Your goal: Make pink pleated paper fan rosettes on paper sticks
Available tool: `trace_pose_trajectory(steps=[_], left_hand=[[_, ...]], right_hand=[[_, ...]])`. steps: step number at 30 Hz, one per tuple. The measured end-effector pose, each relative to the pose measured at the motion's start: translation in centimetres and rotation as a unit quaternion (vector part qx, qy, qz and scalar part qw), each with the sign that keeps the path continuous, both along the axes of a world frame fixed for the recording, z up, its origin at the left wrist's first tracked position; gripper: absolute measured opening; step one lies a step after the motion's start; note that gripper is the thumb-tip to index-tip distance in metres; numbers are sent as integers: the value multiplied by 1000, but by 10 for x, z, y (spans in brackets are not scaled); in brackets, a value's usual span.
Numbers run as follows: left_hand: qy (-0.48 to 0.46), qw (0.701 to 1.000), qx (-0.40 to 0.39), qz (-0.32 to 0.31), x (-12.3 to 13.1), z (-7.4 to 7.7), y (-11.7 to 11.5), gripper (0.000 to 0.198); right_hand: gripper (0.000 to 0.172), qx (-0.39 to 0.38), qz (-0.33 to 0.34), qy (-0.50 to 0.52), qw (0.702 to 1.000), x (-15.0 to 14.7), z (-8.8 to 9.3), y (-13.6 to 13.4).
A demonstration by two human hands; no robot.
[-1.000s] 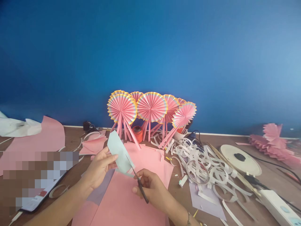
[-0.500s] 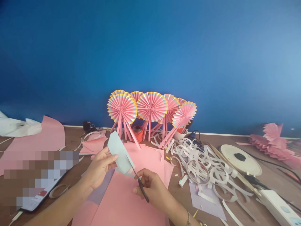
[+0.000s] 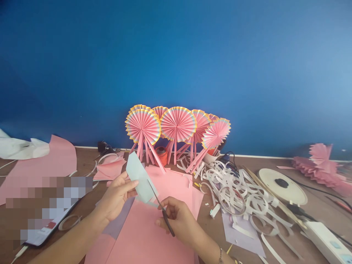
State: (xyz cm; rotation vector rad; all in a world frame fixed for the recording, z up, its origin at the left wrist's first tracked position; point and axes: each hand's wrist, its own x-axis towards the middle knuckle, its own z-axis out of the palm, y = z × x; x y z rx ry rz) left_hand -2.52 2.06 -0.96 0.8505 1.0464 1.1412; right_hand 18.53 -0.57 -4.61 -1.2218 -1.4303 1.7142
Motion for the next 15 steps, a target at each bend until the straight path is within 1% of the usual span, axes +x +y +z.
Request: trace_pose_trajectory(steps=[8, 15], left_hand=[[1, 1000, -5, -27, 8, 1, -5, 34], [-20, 999, -11, -34, 11, 2, -10, 40]], right_hand=[[41, 4, -1, 14, 1000, 1, -4, 0], [40, 11, 5, 8, 1000, -1, -3, -1]])
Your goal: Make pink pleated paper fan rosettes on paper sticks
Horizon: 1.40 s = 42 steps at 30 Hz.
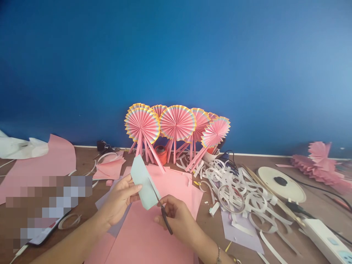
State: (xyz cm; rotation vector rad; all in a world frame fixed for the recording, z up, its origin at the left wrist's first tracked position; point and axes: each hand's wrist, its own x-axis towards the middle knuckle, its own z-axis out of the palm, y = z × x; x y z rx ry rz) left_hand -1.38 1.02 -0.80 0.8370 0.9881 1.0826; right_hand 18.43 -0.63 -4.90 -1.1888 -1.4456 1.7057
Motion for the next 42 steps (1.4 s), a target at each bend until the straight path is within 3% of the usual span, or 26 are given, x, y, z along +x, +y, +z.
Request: trace_pose_trajectory(steps=[14, 22, 36, 42], left_hand=[[1, 1000, -1, 1, 0, -2, 1, 44], [2, 1000, -8, -29, 5, -3, -3, 45], [0, 1000, -25, -19, 9, 2, -5, 45], [0, 1000, -25, -2, 9, -3, -4, 40]], right_hand=[[39, -3, -9, -21, 1000, -1, 3, 0], [44, -32, -29, -1, 999, -1, 0, 1], [41, -24, -42, 2, 999, -2, 1, 0], [39, -23, -45, -24, 998, -3, 3, 0]])
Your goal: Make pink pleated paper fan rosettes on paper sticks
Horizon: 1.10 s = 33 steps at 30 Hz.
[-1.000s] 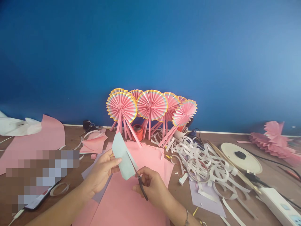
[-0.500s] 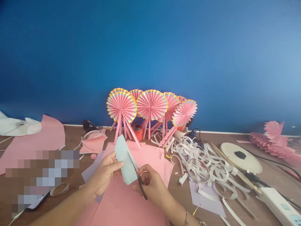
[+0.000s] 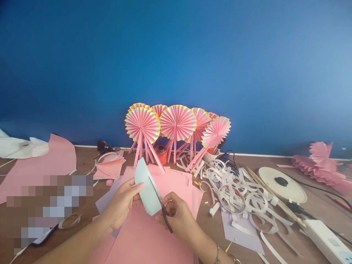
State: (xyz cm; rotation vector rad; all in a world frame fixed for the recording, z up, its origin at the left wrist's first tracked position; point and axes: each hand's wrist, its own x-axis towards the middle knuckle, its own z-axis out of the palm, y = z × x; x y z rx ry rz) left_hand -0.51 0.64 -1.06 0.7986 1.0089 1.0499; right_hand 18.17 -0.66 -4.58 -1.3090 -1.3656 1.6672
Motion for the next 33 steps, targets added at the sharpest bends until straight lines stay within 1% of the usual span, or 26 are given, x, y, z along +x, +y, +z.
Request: trace_pose_trajectory(steps=[3, 5, 10, 14, 20, 26, 33], left_hand=[[4, 1000, -14, 25, 0, -3, 1, 40], [3, 999, -21, 29, 0, -5, 1, 40], [10, 1000, -26, 11, 1, -6, -1, 38], [-6, 1000, -28, -2, 2, -8, -1, 36], [-10, 999, -25, -18, 2, -4, 0, 38], [-10, 1000, -23, -20, 2, -4, -1, 35], [8, 999, -30, -20, 2, -7, -3, 36]], right_hand=[[38, 4, 4, 0, 1000, 0, -1, 0], [37, 10, 5, 5, 1000, -1, -2, 0], [33, 15, 2, 22, 1000, -2, -3, -1], [29, 19, 6, 8, 1000, -1, -4, -1], [28, 13, -3, 17, 1000, -2, -4, -2], [26, 18, -7, 10, 1000, -3, 0, -2], [26, 23, -8, 11, 1000, -2, -6, 0]])
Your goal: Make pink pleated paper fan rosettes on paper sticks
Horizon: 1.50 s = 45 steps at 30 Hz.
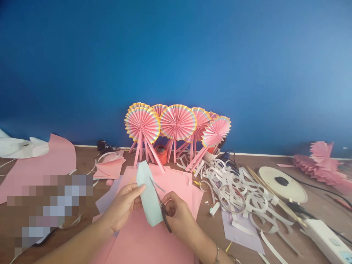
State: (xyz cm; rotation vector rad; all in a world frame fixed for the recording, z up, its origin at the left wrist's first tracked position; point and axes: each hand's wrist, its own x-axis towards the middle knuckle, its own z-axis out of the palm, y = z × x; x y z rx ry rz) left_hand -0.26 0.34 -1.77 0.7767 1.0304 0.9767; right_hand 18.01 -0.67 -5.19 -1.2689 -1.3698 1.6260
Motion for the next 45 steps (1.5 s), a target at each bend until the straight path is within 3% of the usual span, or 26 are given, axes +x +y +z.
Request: trace_pose_trajectory(steps=[12, 20, 25, 45], left_hand=[[7, 1000, 4, -19, 2, -2, -1, 37], [-8, 999, 15, 38, 1, -6, 3, 38], [-8, 1000, 14, 5, 4, -6, 0, 40], [24, 1000, -5, -18, 9, -3, -7, 41]], right_hand=[[23, 1, -8, 7, 1000, -1, 0, 0], [23, -4, 2, -5, 1000, -1, -1, 0], [22, 4, 10, -4, 1000, 0, -2, 0], [20, 8, -4, -2, 1000, -1, -2, 0]])
